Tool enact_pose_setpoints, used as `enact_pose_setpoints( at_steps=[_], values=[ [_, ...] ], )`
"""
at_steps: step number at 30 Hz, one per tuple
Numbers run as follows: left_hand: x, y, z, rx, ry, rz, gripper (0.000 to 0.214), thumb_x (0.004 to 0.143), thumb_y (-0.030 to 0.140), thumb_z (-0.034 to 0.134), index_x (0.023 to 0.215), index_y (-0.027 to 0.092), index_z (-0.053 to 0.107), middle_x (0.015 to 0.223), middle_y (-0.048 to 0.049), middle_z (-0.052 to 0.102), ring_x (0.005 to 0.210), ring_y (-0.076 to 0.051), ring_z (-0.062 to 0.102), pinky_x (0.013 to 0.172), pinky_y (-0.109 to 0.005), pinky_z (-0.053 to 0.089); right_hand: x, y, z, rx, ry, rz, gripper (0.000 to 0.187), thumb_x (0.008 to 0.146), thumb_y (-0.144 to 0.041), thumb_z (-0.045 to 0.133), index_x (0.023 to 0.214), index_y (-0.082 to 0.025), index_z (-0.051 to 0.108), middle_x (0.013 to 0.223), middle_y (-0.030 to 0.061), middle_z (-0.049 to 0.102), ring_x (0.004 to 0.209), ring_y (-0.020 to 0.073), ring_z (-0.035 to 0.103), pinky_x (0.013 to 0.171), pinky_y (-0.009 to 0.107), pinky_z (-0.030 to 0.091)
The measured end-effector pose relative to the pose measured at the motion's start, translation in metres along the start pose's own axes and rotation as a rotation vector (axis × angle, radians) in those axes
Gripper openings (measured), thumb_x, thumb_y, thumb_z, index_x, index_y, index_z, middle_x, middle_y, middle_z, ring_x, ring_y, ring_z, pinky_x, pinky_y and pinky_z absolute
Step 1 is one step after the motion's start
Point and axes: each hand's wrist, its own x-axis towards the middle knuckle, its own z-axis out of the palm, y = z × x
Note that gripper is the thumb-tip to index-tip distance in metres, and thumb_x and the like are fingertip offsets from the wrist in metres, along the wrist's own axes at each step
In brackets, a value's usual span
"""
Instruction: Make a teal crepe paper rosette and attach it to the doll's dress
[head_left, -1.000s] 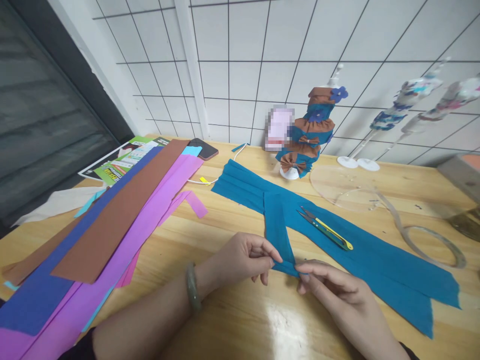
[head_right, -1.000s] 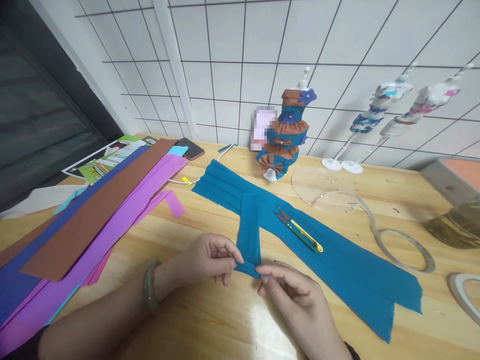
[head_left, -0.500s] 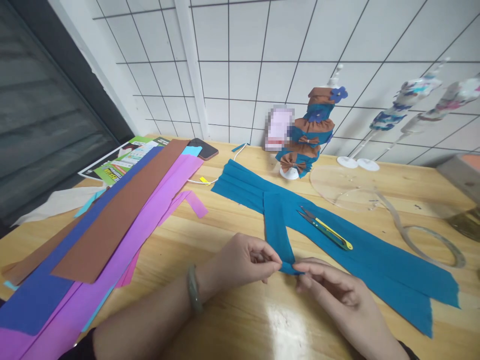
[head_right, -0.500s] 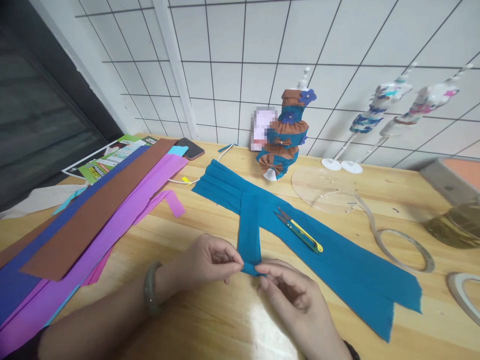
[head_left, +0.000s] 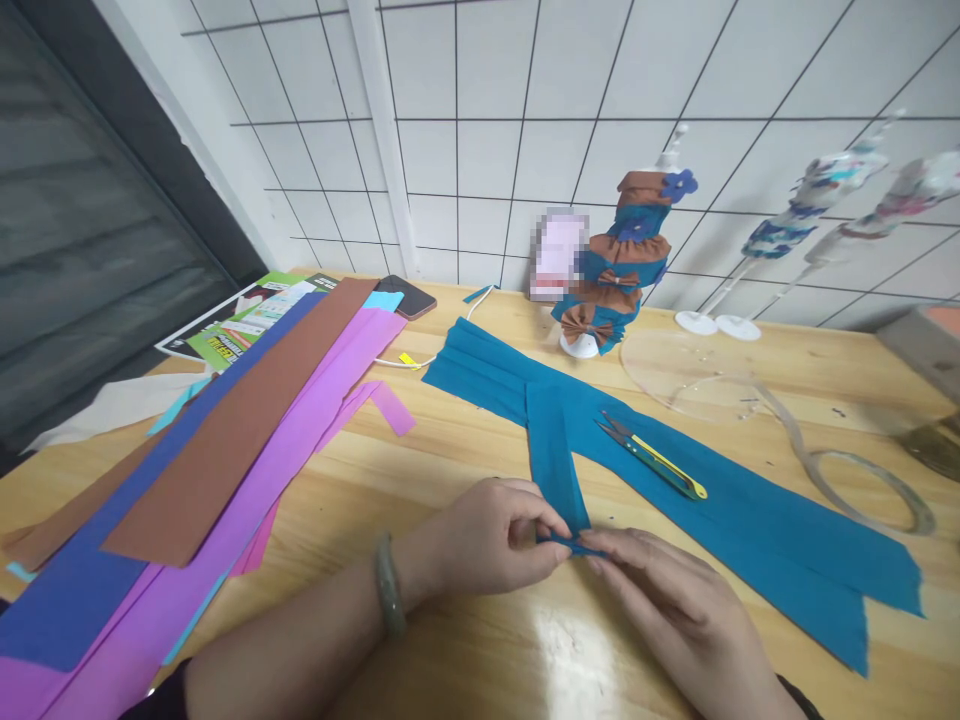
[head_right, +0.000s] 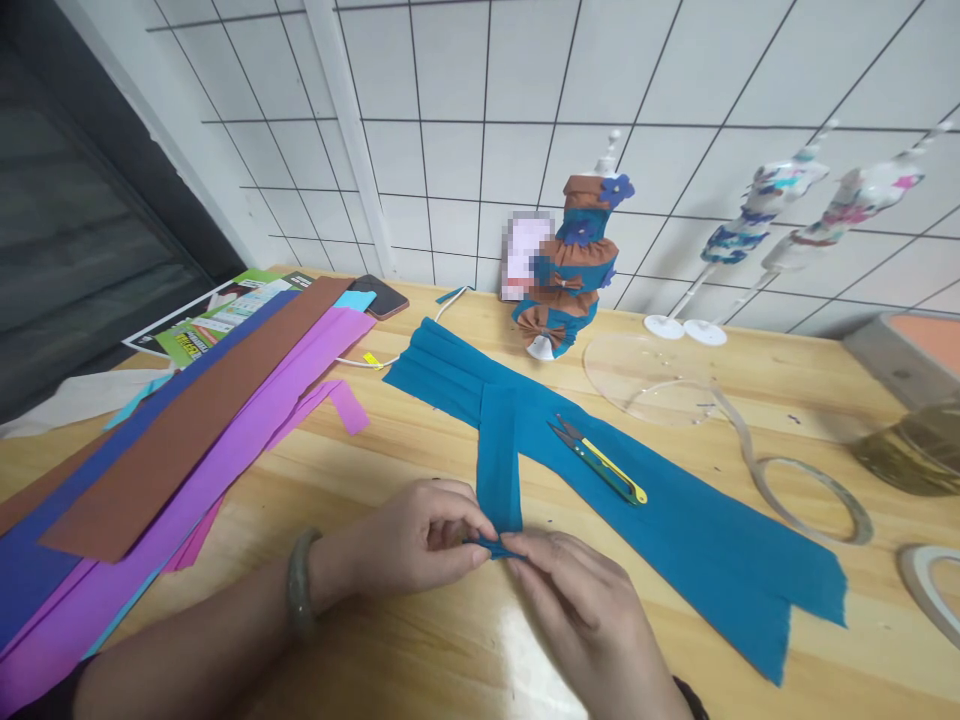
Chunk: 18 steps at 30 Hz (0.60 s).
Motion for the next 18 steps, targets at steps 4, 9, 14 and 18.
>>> enact_pose_setpoints(
  at_steps=[4, 9, 14, 18],
  values=[
    [0.0011, -0.0016, 0.0010, 0.060, 0.011, 0.084, 0.018, 0.074, 0.026, 0.059, 0.082, 0.012, 0.067, 0.069, -0.0020, 0.056, 0.062, -0.009, 0.050, 0.059, -0.020, 0.040, 0.0004, 0.0007, 0.0001, -0.057, -0.001, -0.042, 0.023, 0.079, -0.016, 0.058, 0.099, -0.024, 0.063, 0.087, 0.0033, 0.072, 0.077, 0.0171, 0.068, 0.067, 0.024, 0.056],
    [0.0007, -0.0040, 0.0020, 0.132, 0.009, 0.121, 0.019, 0.072, 0.031, 0.062, 0.082, 0.015, 0.067, 0.077, -0.0038, 0.062, 0.072, -0.012, 0.056, 0.068, -0.022, 0.043, 0.0010, -0.0006, -0.0021, -0.080, -0.011, -0.104, 0.026, 0.079, -0.015, 0.058, 0.103, -0.022, 0.062, 0.088, 0.0048, 0.072, 0.079, 0.0174, 0.068, 0.067, 0.025, 0.055],
    [0.0018, -0.0069, 0.0028, 0.184, 0.027, 0.118, 0.011, 0.073, 0.023, 0.059, 0.078, 0.016, 0.068, 0.075, -0.0030, 0.063, 0.070, -0.012, 0.057, 0.068, -0.022, 0.043, 0.0012, -0.0021, -0.0034, -0.096, -0.045, -0.144, 0.028, 0.079, -0.014, 0.057, 0.106, -0.021, 0.061, 0.087, 0.0057, 0.071, 0.077, 0.0175, 0.067, 0.066, 0.026, 0.055],
    [0.0021, -0.0088, 0.0040, 0.167, 0.048, 0.148, 0.012, 0.074, 0.023, 0.059, 0.077, 0.016, 0.068, 0.077, -0.0039, 0.063, 0.071, -0.012, 0.058, 0.068, -0.022, 0.044, 0.0004, -0.0020, -0.0012, -0.107, -0.039, -0.121, 0.025, 0.079, -0.016, 0.058, 0.104, -0.019, 0.060, 0.088, 0.0073, 0.070, 0.079, 0.0176, 0.066, 0.068, 0.026, 0.055]
  ],
)
